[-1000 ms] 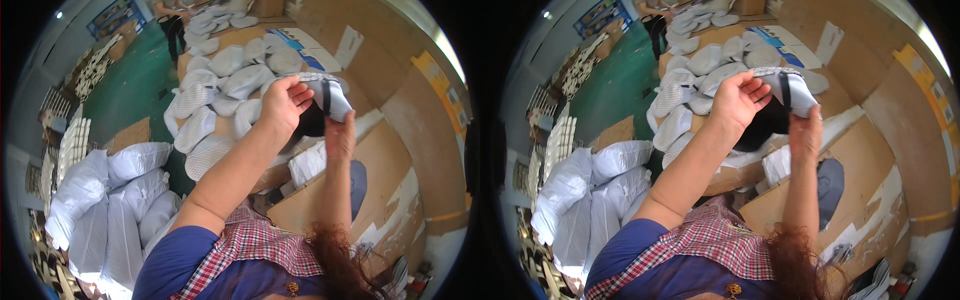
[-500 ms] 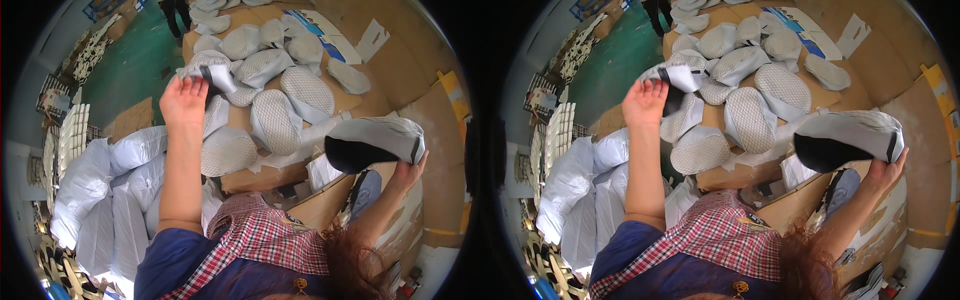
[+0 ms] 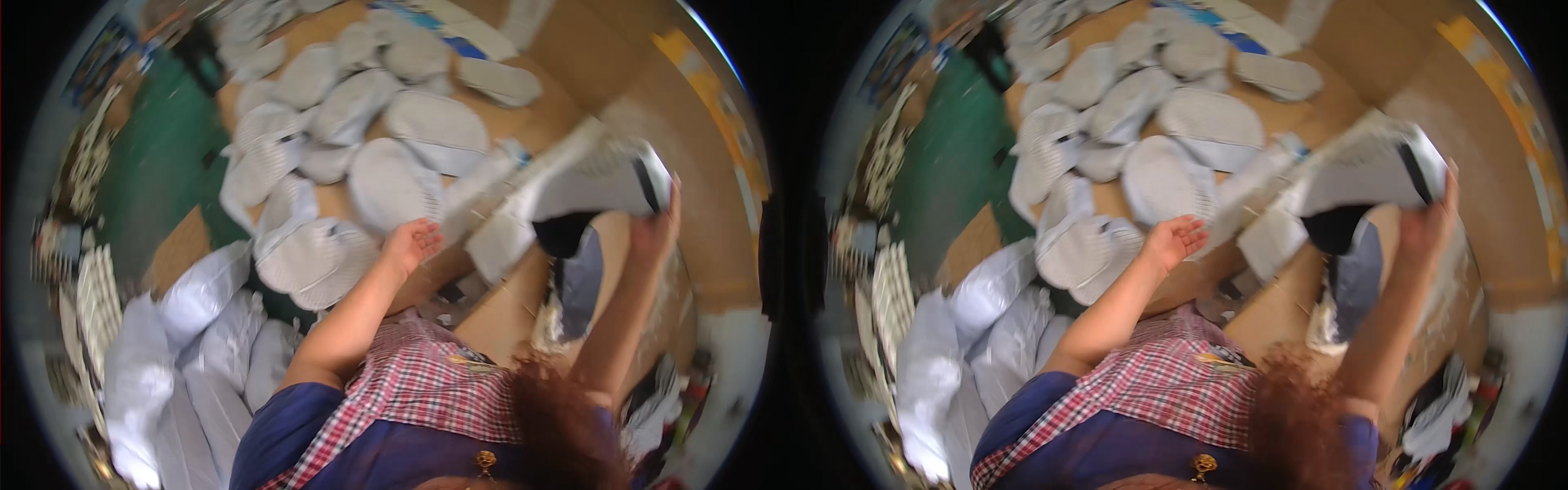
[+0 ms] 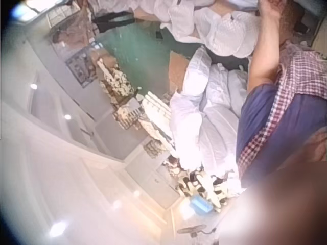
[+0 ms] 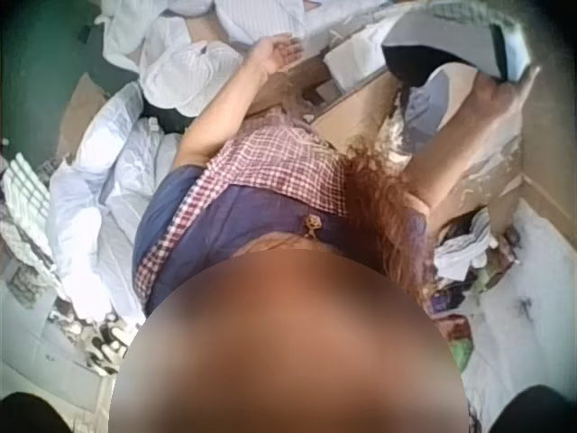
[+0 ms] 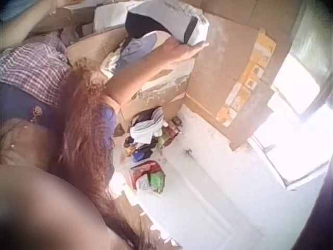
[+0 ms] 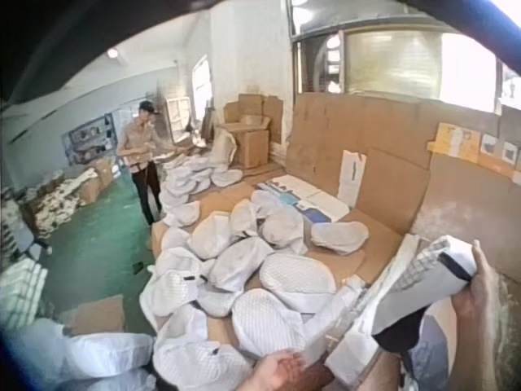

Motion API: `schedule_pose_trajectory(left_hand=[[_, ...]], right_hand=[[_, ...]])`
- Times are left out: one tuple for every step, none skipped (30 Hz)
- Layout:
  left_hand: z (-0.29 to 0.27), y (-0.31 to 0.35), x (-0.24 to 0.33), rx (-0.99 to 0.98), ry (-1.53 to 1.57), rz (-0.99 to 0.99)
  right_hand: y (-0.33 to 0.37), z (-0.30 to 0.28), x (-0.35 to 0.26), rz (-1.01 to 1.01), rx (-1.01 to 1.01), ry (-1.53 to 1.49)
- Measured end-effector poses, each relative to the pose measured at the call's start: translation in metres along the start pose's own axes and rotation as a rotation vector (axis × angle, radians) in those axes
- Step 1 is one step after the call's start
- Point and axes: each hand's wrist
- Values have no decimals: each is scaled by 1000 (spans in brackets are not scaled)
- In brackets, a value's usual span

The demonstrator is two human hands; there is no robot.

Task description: Apply adhesive to white mesh shoe components using a spray gun on a factory workbench.

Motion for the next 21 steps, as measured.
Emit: schedule_pose_trajectory(left_hand=[[28,0,-9,-28,-36,-40],[61,-3,-22,-273,-235,-200],[97,-8,-39,-528,-432,-364],[135,-18,-53,-597,-615,-335],[178,-23,-61,-732,-652,-294],[227,-17,-66,-879,-663,-177],[261,-21,-66,-857,-500,-37],[294,-18,-61,-1012,-271,-56],[319,-21,-52,-1122,-120,-85],[335,-22,-53,-1123,-131,-100],[347,-23,-57,-1092,5,17],[355,-22,-64,-1053,140,138],[353,-27,-78,-1047,133,121],[341,-31,-94,-1014,125,94],[324,-33,-111,-980,119,76],[304,-39,-133,-902,119,29],[272,-50,-151,-713,42,-5],[232,-63,-166,-586,48,-60],[208,-65,-196,-475,33,-143],[182,-58,-213,-354,13,-200],[159,-47,-229,-305,-13,-224]], right_hand=[[-6,20,11,-40,91,48],[-23,18,10,-54,66,26],[-45,5,5,-122,67,40],[-58,11,5,-168,101,-4],[-69,13,0,-203,104,-57],[-75,14,-14,-217,133,-73],[-73,26,-25,-251,94,-93],[-67,31,-42,-158,-116,-114],[-61,37,-57,-205,-19,-107],[-55,35,-72,-254,83,-97],[-48,17,-86,-267,94,-97],[-39,-8,-95,-293,96,-63],[-29,-37,-98,-315,107,-26],[-11,-61,-93,-265,170,-14],[16,-83,-81,-209,228,-7],[45,-107,-73,-142,268,39],[75,-128,-55,-68,372,58],[106,-141,-39,21,489,50],[145,-176,-33,111,614,29],[182,-190,-23,209,734,41],[216,-197,-17,271,714,56]])
Point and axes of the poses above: each hand's wrist, its own y-axis away from the middle knuckle, its own z-axis out of the palm, x = y × z, and after that the axes turned 10 degrees about -z, right-handed
